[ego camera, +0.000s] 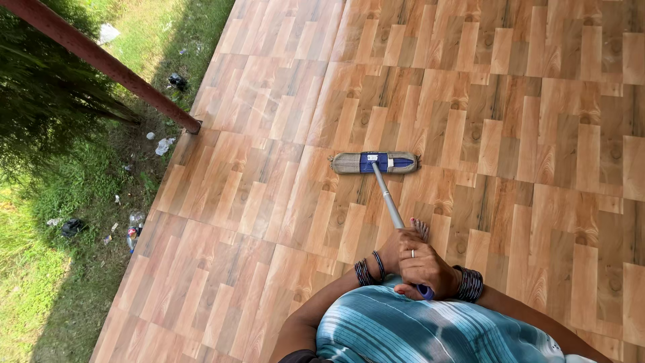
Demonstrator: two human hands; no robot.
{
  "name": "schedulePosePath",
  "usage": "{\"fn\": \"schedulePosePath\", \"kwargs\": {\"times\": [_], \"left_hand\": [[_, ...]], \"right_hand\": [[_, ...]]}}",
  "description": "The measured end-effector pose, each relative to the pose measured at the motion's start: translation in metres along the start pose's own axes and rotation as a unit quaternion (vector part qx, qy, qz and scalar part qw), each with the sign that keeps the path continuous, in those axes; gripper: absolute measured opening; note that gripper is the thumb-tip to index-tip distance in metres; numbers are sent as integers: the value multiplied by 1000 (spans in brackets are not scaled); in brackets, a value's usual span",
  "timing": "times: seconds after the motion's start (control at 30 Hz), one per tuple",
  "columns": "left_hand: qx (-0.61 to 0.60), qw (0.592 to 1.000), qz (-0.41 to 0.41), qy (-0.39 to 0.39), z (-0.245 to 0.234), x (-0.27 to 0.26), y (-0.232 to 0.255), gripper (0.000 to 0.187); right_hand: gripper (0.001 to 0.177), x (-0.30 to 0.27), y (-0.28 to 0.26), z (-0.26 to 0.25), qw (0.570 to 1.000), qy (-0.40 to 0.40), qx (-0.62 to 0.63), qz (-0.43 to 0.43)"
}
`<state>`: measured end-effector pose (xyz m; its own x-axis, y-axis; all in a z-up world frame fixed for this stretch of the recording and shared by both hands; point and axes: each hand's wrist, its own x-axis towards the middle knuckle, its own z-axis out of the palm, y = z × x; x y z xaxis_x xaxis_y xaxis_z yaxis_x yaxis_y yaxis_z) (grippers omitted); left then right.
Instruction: The person mops a tiled floor using a flat mop with a long handle. They move the mop back and forth across the surface in a repetitive sweeping motion, covering a large area of the room.
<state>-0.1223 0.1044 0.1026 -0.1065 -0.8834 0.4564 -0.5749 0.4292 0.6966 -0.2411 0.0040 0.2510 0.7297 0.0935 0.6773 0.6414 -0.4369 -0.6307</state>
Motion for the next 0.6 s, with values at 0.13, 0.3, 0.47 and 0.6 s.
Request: {"fn": "schedulePosePath", "kwargs": {"times": [0.13,0.3,0.47,0.6], "left_hand": [[-5,998,48,43,-7,8,9,25],[-52,998,-15,41,-22,30,10,26],[-63,996,-17,66,-34,57,-9,24],[-53,996,-33,59,-40,72,-40,23]], "right_hand": [[45,7,2,2,999,14,16,-27],[45,31,13,-18,998,18,23,-54],[44,42,41,-40,997,25,43,-51],[44,40,77,-57,997,25,35,-57]]}}
